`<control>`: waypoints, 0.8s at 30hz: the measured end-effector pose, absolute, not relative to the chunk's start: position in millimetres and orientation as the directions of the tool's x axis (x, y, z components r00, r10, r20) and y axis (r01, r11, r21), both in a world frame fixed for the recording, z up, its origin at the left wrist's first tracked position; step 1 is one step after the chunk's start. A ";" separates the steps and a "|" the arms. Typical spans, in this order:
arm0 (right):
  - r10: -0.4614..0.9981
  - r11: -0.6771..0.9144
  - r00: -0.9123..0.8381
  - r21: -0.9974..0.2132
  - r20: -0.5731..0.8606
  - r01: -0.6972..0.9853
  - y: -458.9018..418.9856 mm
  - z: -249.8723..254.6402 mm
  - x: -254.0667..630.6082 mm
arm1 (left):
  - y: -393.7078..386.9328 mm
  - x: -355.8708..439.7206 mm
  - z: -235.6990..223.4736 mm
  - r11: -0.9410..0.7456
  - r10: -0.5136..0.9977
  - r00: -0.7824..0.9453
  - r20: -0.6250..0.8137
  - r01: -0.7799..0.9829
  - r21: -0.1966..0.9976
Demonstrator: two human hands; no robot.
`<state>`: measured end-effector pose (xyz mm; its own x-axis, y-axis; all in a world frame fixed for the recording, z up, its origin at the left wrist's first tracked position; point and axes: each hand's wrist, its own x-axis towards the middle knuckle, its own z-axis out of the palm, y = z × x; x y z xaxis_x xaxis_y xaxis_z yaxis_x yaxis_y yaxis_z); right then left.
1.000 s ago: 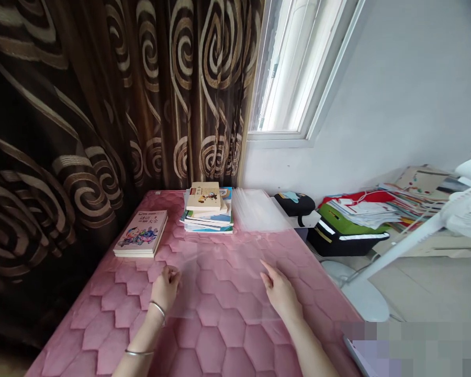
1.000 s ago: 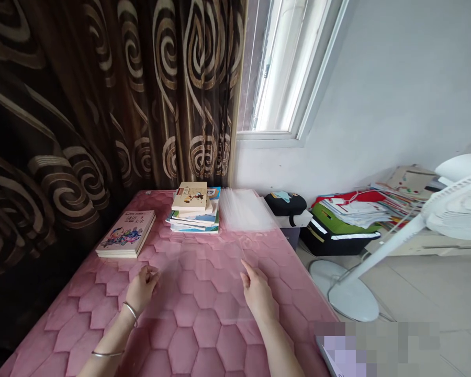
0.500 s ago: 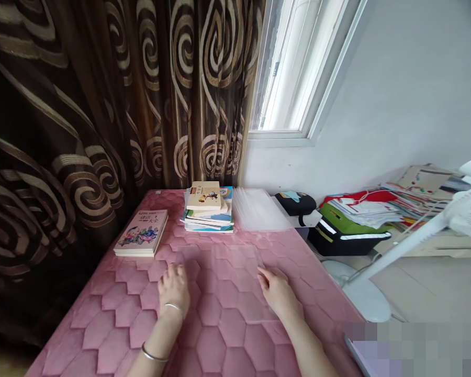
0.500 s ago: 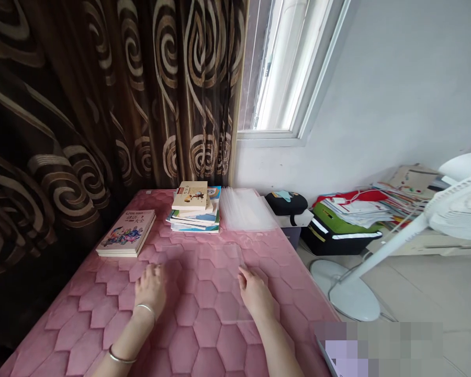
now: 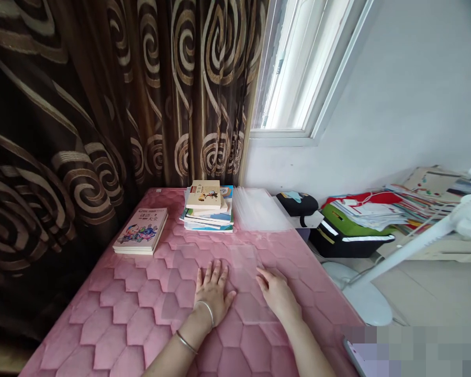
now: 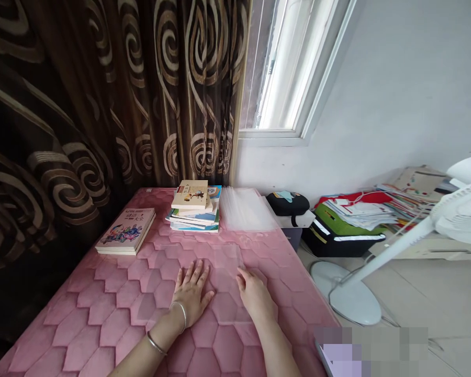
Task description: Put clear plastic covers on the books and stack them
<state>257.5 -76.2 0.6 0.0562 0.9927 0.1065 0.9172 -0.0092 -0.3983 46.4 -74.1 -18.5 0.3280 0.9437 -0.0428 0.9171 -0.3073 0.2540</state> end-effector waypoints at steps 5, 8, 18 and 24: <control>0.951 0.077 -0.022 -0.170 0.307 0.982 -79.9 -1.2 245.1 | -75.4 47.3 -19.2 -0.307 0.944 0.327 -0.037 0.917 0.255; 0.938 0.235 -0.181 -0.158 0.295 0.959 -78.4 -11.6 234.6 | -76.4 47.6 -17.1 -0.320 0.939 0.342 -0.035 0.908 0.269; 0.977 0.206 -0.193 -0.177 0.088 0.962 -74.1 -27.3 229.8 | -61.6 -20.6 6.9 -0.053 0.995 0.065 -0.072 0.988 0.148; 0.986 0.162 -0.165 -0.213 0.003 0.964 -68.6 -5.7 225.1 | -54.3 -45.9 3.9 -0.106 0.994 0.109 -0.023 0.989 0.107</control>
